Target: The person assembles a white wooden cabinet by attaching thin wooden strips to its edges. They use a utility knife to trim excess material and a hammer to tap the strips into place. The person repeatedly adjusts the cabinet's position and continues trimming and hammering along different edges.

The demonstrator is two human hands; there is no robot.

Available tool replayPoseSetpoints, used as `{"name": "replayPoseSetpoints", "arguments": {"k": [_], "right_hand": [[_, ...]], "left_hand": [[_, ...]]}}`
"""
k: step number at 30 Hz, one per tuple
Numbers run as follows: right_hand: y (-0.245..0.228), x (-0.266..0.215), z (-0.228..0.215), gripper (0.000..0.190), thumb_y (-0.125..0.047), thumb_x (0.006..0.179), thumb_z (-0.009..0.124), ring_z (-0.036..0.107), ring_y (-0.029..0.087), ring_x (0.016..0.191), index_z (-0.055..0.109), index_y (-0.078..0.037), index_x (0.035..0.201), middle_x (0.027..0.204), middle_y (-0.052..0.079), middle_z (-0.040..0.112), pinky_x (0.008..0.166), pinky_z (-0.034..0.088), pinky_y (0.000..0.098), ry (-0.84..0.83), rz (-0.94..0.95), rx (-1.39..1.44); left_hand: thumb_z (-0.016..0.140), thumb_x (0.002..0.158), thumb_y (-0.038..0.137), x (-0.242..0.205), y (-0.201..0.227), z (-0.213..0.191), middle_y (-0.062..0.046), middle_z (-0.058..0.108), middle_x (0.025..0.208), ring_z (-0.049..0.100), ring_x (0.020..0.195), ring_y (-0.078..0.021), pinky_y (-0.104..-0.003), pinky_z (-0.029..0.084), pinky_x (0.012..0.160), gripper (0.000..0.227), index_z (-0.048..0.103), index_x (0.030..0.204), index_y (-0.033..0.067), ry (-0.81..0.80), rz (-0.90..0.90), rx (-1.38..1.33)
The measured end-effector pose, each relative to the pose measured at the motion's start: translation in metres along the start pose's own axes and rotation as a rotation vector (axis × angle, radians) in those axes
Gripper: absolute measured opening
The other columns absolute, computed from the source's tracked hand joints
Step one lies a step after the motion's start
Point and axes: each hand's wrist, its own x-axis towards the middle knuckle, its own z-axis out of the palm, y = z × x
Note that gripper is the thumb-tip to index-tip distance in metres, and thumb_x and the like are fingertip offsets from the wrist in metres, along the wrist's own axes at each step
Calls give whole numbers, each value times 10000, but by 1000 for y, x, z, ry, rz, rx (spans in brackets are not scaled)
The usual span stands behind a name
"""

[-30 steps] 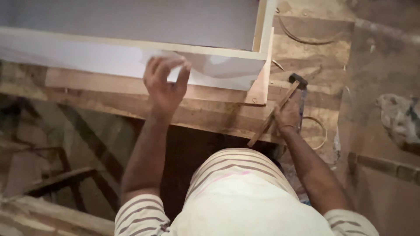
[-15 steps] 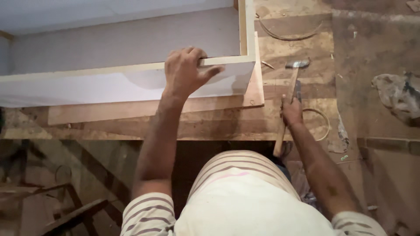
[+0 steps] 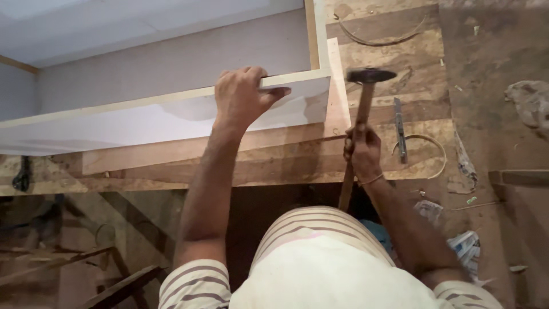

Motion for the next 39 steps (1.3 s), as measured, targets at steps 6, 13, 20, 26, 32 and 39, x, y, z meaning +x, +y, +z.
{"name": "replayPoseSetpoints", "arguments": {"k": [6,13,20,26,32,39], "right_hand": [[4,4,-8,308,-353,1096,545,480,71,475,596,-84,953,652,-25,536,408,394,249,-41,48,-187],[11,5,-1,268,-333,1067,617,503,75,535,592,-89,959,695,-30,555,431,388,263,-14,-68,-102],[-8,-12,2,337,-401,1069,560,481,74,480,579,-91,936,637,-35,532,428,395,251,-7,0,-231],[2,-12,-3,369,-416,1075,549,452,74,489,563,-75,936,646,-34,496,421,370,258,-2,78,-191],[4,-7,-3,392,-453,1065,552,450,75,496,581,-83,938,634,-30,505,432,381,262,-21,57,-272],[4,-8,2,406,-465,1049,579,487,78,512,591,-77,929,647,-37,525,444,403,260,-34,22,-388]], "left_hand": [[844,785,680,-1,-1,5,-26,722,712,643,584,-167,-398,494,709,607,774,864,82,-37,3,4],[841,783,709,2,-4,7,-36,714,694,630,577,-153,-390,500,693,660,778,886,61,-77,-10,51],[851,787,698,0,-5,7,-29,719,700,630,568,-150,-383,494,694,636,782,873,72,12,49,67],[870,785,679,0,-1,5,-38,730,710,651,578,-170,-395,495,715,611,781,858,79,-12,18,35],[881,769,674,0,-1,5,-38,725,700,656,603,-177,-404,494,733,618,785,867,72,6,18,26],[883,776,668,2,-1,5,-40,738,728,657,608,-172,-389,496,720,616,791,898,72,-22,0,38]]}}
